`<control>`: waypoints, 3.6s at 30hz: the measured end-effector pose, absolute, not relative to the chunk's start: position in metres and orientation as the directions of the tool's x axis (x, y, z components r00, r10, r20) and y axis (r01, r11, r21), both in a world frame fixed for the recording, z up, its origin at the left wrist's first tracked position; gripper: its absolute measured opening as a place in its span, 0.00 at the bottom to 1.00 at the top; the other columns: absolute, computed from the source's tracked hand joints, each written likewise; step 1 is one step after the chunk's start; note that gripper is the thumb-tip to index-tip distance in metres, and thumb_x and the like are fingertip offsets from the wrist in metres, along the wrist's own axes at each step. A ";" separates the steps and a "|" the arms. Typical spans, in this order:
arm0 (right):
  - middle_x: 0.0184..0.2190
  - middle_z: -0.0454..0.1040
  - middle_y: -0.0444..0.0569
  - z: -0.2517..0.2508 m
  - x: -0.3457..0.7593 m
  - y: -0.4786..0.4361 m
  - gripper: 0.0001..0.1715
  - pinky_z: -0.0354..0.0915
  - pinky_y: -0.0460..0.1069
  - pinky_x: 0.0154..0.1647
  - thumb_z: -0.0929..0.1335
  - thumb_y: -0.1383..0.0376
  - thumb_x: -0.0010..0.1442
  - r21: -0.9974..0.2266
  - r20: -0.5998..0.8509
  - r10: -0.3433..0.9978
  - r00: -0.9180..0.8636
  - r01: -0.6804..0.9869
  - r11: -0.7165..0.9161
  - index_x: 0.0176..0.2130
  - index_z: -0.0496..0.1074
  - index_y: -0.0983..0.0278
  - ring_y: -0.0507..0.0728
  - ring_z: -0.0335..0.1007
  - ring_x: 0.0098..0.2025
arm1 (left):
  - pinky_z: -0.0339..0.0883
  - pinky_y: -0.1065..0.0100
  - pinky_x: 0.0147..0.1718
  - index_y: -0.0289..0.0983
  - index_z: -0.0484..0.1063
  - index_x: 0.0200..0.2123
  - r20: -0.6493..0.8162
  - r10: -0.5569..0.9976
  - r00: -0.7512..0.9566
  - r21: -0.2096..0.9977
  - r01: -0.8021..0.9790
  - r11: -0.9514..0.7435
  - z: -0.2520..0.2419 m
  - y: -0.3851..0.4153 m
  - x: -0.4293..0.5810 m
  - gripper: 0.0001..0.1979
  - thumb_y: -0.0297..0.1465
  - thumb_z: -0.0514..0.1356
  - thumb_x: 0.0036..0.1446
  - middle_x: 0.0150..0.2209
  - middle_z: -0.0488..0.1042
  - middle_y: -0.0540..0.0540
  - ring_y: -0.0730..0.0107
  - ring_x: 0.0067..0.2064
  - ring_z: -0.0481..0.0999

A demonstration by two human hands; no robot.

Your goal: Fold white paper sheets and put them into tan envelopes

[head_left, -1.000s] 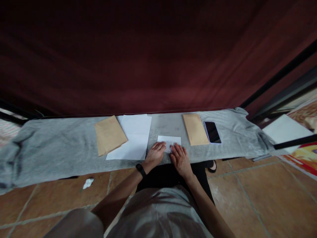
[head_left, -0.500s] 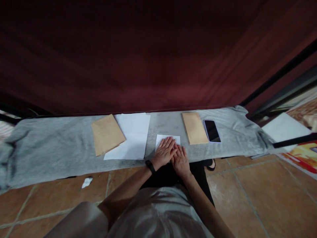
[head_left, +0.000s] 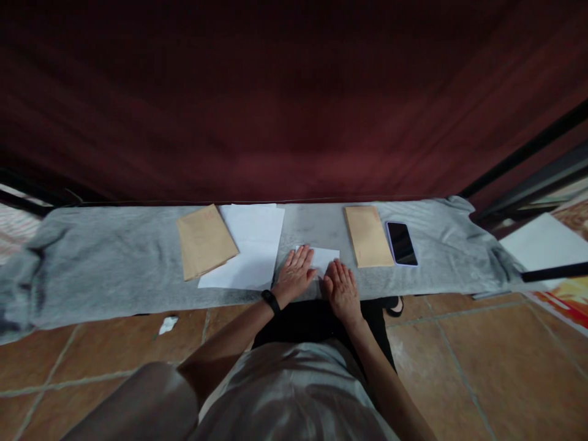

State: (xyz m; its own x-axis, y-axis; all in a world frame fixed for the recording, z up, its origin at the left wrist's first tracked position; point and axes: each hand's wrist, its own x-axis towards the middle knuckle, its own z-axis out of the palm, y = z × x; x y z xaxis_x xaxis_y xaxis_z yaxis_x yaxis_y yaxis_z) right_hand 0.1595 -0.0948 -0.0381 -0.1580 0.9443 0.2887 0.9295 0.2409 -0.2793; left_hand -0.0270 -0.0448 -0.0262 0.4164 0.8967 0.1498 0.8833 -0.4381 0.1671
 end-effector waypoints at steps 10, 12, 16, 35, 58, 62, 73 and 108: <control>0.69 0.57 0.60 -0.042 0.150 -0.066 0.31 0.49 0.62 0.69 0.55 0.56 0.74 -0.249 0.266 0.923 -0.279 0.905 0.346 0.68 0.58 0.68 0.64 0.50 0.71 | 0.45 0.49 0.70 0.31 0.54 0.69 0.152 0.883 0.444 0.128 0.877 -0.463 -0.025 -0.045 -0.026 0.30 0.39 0.47 0.70 0.71 0.52 0.36 0.55 0.73 0.49; 0.69 0.57 0.62 -0.046 0.150 -0.065 0.32 0.49 0.62 0.69 0.56 0.56 0.74 -0.234 0.277 0.923 -0.267 0.913 0.334 0.69 0.57 0.70 0.65 0.49 0.71 | 0.45 0.50 0.69 0.31 0.55 0.69 0.156 0.883 0.443 0.127 0.878 -0.462 -0.024 -0.045 -0.026 0.30 0.40 0.47 0.70 0.71 0.53 0.36 0.55 0.73 0.49; 0.69 0.57 0.63 -0.049 0.155 -0.061 0.33 0.50 0.63 0.68 0.55 0.56 0.74 -0.225 0.285 0.929 -0.238 0.925 0.306 0.69 0.55 0.71 0.65 0.50 0.71 | 0.45 0.50 0.69 0.30 0.55 0.68 0.157 0.888 0.432 0.131 0.882 -0.452 -0.022 -0.046 -0.026 0.30 0.40 0.47 0.70 0.71 0.53 0.36 0.55 0.72 0.51; 0.70 0.56 0.61 -0.047 0.160 -0.053 0.33 0.49 0.61 0.69 0.53 0.57 0.73 -0.213 0.250 0.948 -0.199 0.943 0.255 0.70 0.54 0.72 0.64 0.52 0.70 | 0.45 0.51 0.70 0.32 0.55 0.69 0.178 0.765 0.618 0.115 0.760 -0.640 -0.023 -0.066 -0.023 0.27 0.34 0.48 0.70 0.72 0.52 0.40 0.58 0.72 0.50; 0.68 0.58 0.66 -0.048 0.169 -0.063 0.34 0.53 0.64 0.67 0.54 0.56 0.74 -0.244 0.288 0.949 -0.128 0.948 0.202 0.69 0.54 0.73 0.66 0.54 0.70 | 0.44 0.52 0.70 0.39 0.56 0.69 0.126 0.727 0.675 0.136 0.715 -0.686 -0.009 -0.084 -0.051 0.34 0.48 0.55 0.66 0.72 0.52 0.38 0.56 0.73 0.50; 0.68 0.57 0.65 -0.042 0.168 -0.074 0.34 0.53 0.63 0.67 0.54 0.56 0.74 -0.229 0.282 0.951 -0.129 0.953 0.197 0.69 0.54 0.74 0.66 0.53 0.70 | 0.44 0.52 0.70 0.38 0.56 0.68 0.116 0.730 0.673 0.138 0.717 -0.683 -0.009 -0.085 -0.052 0.33 0.47 0.56 0.66 0.72 0.52 0.38 0.56 0.73 0.50; 0.70 0.56 0.59 -0.036 0.177 -0.108 0.33 0.53 0.61 0.68 0.56 0.55 0.74 -0.185 0.233 0.943 -0.237 0.941 0.282 0.70 0.53 0.69 0.65 0.53 0.70 | 0.45 0.50 0.70 0.39 0.55 0.69 0.128 0.730 0.671 0.137 0.717 -0.683 -0.014 -0.086 -0.056 0.32 0.45 0.54 0.68 0.72 0.51 0.38 0.56 0.73 0.47; 0.37 0.78 0.50 0.003 0.176 -0.010 0.08 0.65 0.53 0.51 0.67 0.70 0.56 -0.654 -0.055 0.995 -0.081 0.756 0.025 0.33 0.78 0.60 0.59 0.73 0.43 | 0.57 0.49 0.66 0.37 0.50 0.70 0.204 0.840 0.502 0.281 0.792 -0.542 -0.018 -0.093 -0.062 0.31 0.40 0.51 0.70 0.72 0.52 0.36 0.53 0.72 0.51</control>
State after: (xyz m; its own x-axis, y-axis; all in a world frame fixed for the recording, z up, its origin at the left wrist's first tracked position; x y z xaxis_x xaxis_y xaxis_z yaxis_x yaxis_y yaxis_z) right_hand 0.1760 -0.0095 0.0025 -0.0807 0.9952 -0.0551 0.7562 0.0251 -0.6538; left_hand -0.0619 -0.0935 -0.0179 0.5022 0.8403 0.2043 0.7922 -0.5418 0.2809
